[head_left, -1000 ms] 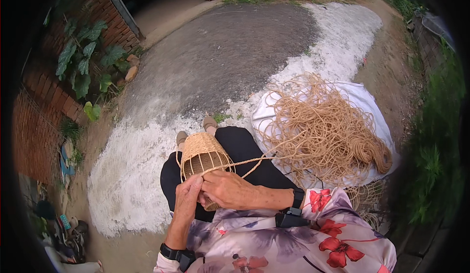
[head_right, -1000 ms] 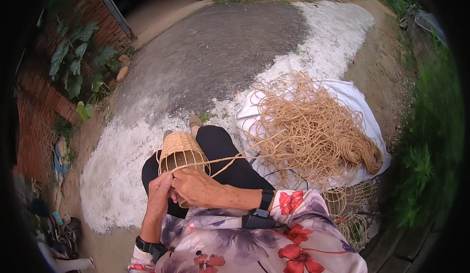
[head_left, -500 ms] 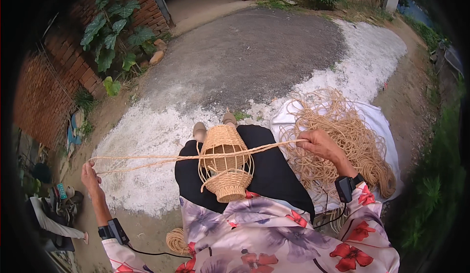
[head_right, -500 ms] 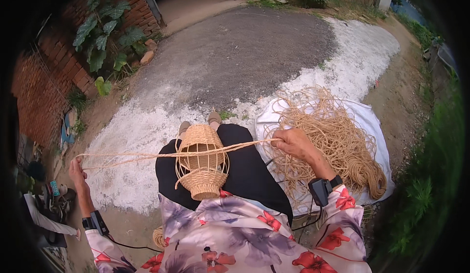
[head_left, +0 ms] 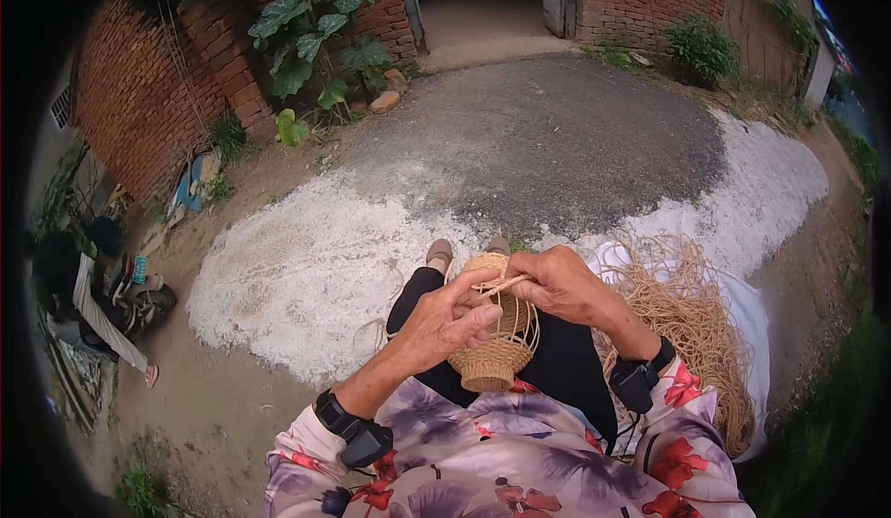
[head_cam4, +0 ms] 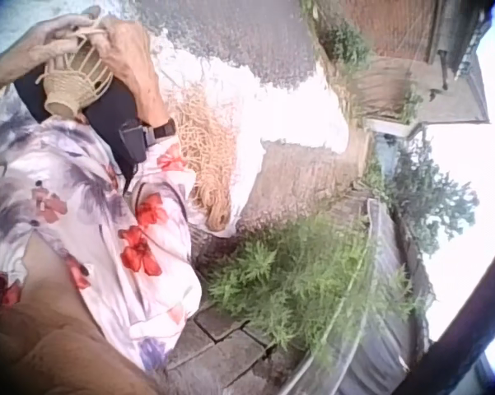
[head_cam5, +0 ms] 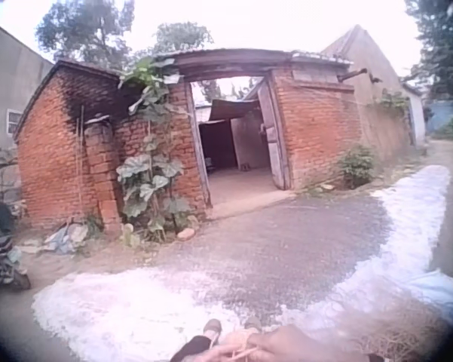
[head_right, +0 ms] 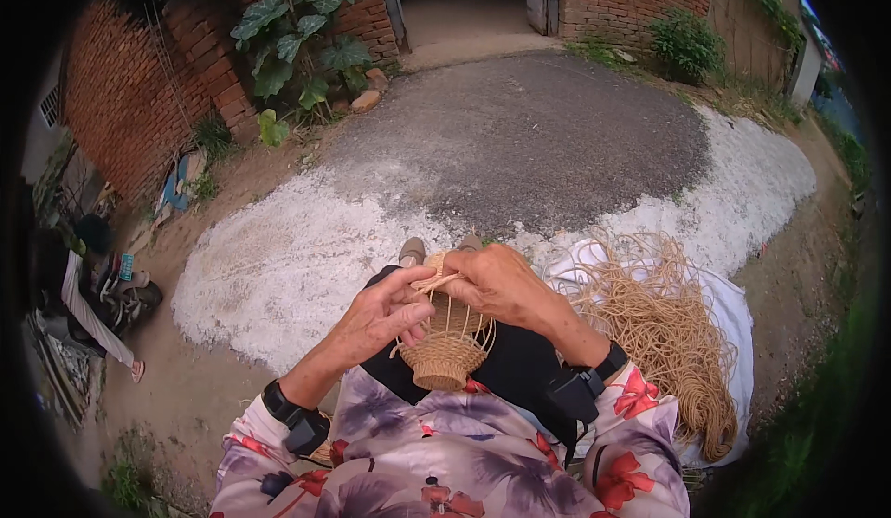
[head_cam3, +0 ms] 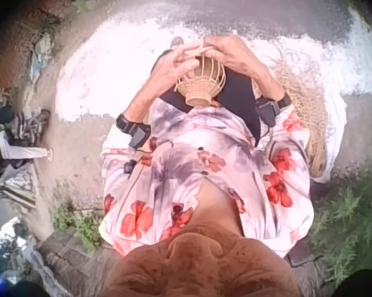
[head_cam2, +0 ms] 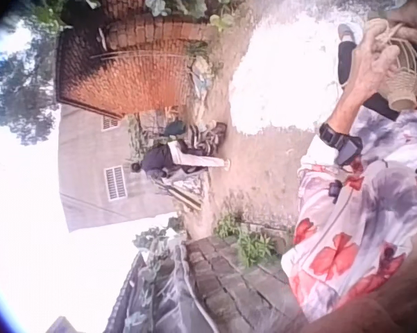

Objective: Weaving a wicker basket by hand using thin strips of material.

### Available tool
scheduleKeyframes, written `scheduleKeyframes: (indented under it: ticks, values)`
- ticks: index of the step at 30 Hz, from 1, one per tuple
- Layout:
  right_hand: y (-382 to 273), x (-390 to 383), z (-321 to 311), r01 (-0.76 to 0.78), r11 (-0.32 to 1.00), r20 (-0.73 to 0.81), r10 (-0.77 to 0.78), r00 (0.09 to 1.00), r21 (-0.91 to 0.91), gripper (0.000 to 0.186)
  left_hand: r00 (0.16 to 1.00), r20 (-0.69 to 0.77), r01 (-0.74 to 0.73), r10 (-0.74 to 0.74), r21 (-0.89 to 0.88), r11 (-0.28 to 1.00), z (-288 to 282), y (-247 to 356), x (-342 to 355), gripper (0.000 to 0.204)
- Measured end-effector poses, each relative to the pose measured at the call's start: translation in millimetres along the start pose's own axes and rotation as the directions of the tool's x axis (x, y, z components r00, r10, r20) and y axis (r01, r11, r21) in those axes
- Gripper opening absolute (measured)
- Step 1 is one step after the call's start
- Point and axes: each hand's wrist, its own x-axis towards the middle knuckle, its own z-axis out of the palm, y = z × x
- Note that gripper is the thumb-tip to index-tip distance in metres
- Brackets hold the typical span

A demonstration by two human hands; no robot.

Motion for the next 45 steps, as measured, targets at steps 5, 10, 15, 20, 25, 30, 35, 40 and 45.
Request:
scheduleKeyframes:
  ticks: [5, 10, 15, 20, 25, 30, 35, 40, 45]
  values:
    - [56, -22, -25, -0.221, 0.790, 0.068, 0.223, 0.973, 0.573, 0.024, 0.948, -0.318, 0.056, 0.002, 0.172, 0.984, -76, -7, -24, 0.030]
    - [90, -43, -40, -0.345, 0.763, 0.015, 0.403, 0.915, 0.546, 0.020, 0.839, -0.533, 0.098, 0.105, 0.340, 0.935, -122, -18, -38, 0.027]
    - [124, -49, -51, -0.455, 0.714, 0.008, 0.532, 0.847, 0.532, 0.020, 0.637, -0.757, 0.255, 0.142, 0.382, 0.888, -213, -57, -73, 0.028]
    - [120, -45, -44, -0.408, 0.711, 0.004, 0.496, 0.869, 0.572, 0.018, 0.496, -0.842, 0.301, 0.212, 0.395, 0.868, -244, -54, -122, 0.028]
    - [154, -89, -39, -0.407, 0.747, -0.094, 0.527, 0.845, 0.526, 0.019, 0.428, -0.824, 0.321, 0.370, 0.522, 0.790, -259, -72, -107, 0.030]
    - [168, -80, -21, -0.424, 0.773, -0.100, 0.525, 0.845, 0.472, 0.020, 0.320, -0.867, 0.390, 0.382, 0.488, 0.780, -273, -97, -156, 0.029]
    - [183, -72, -11, -0.391, 0.790, -0.112, 0.494, 0.862, 0.472, 0.018, 0.242, -0.896, 0.450, 0.373, 0.444, 0.775, -292, -113, -181, 0.032]
    - [189, -54, -2, -0.394, 0.762, -0.188, 0.548, 0.815, 0.514, 0.018, 0.135, -0.925, 0.453, 0.356, 0.377, 0.808, -297, -124, -190, 0.030]
    - [191, -26, 13, -0.220, 0.857, -0.283, 0.380, 0.881, 0.465, 0.019, 0.233, -0.888, 0.762, 0.396, 0.419, 0.493, -263, -120, -182, 0.043]
